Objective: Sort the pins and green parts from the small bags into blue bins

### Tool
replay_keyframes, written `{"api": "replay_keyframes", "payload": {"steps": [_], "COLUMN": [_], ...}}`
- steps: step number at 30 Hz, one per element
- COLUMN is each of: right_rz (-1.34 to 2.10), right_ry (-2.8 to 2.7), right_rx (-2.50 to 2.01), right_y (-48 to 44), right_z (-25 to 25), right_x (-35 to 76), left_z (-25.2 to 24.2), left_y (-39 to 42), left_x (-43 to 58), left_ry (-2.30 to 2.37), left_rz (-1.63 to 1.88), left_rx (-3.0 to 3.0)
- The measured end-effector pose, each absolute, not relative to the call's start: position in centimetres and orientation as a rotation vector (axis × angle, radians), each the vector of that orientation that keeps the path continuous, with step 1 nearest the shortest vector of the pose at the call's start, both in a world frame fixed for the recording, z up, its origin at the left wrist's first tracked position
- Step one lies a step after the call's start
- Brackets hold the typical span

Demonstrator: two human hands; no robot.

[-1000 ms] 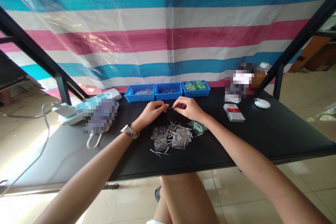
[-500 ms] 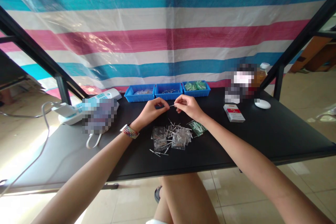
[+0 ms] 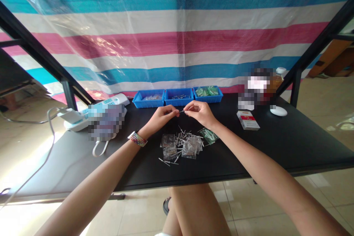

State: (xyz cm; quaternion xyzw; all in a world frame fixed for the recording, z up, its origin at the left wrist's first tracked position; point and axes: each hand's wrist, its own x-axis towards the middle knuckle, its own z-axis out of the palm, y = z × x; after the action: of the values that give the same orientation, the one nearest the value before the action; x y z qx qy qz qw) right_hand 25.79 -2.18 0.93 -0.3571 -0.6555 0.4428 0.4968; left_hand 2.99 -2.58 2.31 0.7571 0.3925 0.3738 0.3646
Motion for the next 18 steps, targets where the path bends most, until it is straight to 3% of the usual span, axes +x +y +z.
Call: {"api": "replay_keyframes", "payload": {"steps": [9,18], "right_rz": [1.355,1.420], "right_ry": [-1.383,-1.377], "right_rx": [-0.841,-0.825], "right_y": [-2.24,-2.53], "right_z": [0.70,0.69], "right_x": [25.53,25.32], "left_z": [2.18,1.98], "left_y": [-2.54,-2.45], "left_x": [3.21,3.24], "left_ry": [0.982,0.963], "left_rz": [1.031,1.038], "left_rx": [1.855,1.841]}}
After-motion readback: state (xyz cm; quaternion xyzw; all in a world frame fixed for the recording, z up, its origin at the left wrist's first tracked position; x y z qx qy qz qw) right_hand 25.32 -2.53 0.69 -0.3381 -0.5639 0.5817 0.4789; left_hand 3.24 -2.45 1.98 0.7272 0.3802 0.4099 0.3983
